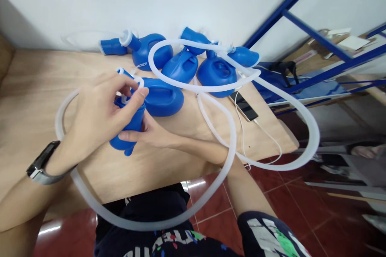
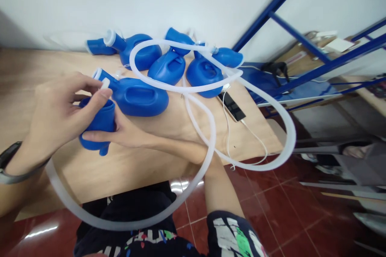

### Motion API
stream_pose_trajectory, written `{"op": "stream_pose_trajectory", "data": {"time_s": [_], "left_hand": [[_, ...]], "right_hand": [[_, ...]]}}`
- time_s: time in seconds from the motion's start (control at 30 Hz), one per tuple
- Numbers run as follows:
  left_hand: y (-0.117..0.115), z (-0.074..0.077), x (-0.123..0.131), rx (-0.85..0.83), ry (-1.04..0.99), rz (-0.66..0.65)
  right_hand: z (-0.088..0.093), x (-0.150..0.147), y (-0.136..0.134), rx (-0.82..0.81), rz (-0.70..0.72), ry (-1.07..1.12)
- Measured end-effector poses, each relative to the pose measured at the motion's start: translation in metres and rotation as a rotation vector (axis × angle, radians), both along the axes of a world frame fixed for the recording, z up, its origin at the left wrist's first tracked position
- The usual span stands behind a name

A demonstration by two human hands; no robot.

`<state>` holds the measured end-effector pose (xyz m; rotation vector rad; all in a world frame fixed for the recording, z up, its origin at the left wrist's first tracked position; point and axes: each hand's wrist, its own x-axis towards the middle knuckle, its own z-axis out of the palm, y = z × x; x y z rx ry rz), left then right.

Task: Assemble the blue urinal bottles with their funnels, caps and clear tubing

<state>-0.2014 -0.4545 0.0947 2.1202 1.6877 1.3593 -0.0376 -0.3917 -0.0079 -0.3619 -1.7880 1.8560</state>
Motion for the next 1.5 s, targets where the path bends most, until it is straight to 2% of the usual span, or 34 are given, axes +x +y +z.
{"op": "stream_pose_trajectory", "data": {"time_s": [0.1,0.23,0.4,0.53,0.7,0.83,0.9,1.03,1.27,1.4,1.5], "left_hand": [[0.009,-0.005,-0.009,0.050,-0.178,-0.058],[0.026,-0.002,-0.030,-0.060,-0.412,-0.136],[0.034,-0.001,-0.032,0.047,-0.577,-0.319],[0.034,-0.004,-0.025,0.099,-0.471,-0.297],[0.035,-0.010,-0.029,0.081,-0.283,-0.327],[0.037,-0.018,-0.031,0.138,0.025,-0.304],[0.037,-0.023,-0.026,0.157,0.113,-0.304],[0.036,-0.031,-0.013,0.165,0.094,-0.327],[0.037,-0.040,-0.014,0.073,0.037,-0.400],[0.035,-0.051,-0.009,0.099,-0.003,-0.428],[0.029,-0.055,0.000,0.099,-0.044,-0.432]], "right_hand": [[0.008,0.009,0.003,0.019,-0.057,0.019],[0.022,0.020,0.019,0.050,-0.068,-0.058],[0.045,0.033,0.043,0.277,-0.149,-0.124],[0.058,0.044,0.058,0.443,-0.226,-0.131],[0.064,0.052,0.070,0.527,-0.216,-0.136],[0.062,0.054,0.071,0.579,-0.194,-0.087],[0.057,0.053,0.071,0.584,-0.213,-0.090],[0.050,0.054,0.071,0.589,-0.210,-0.138],[0.059,0.061,0.073,0.661,-0.147,-0.158],[0.059,0.060,0.073,0.628,-0.102,-0.096],[0.065,0.063,0.070,0.636,-0.091,-0.073]]}}
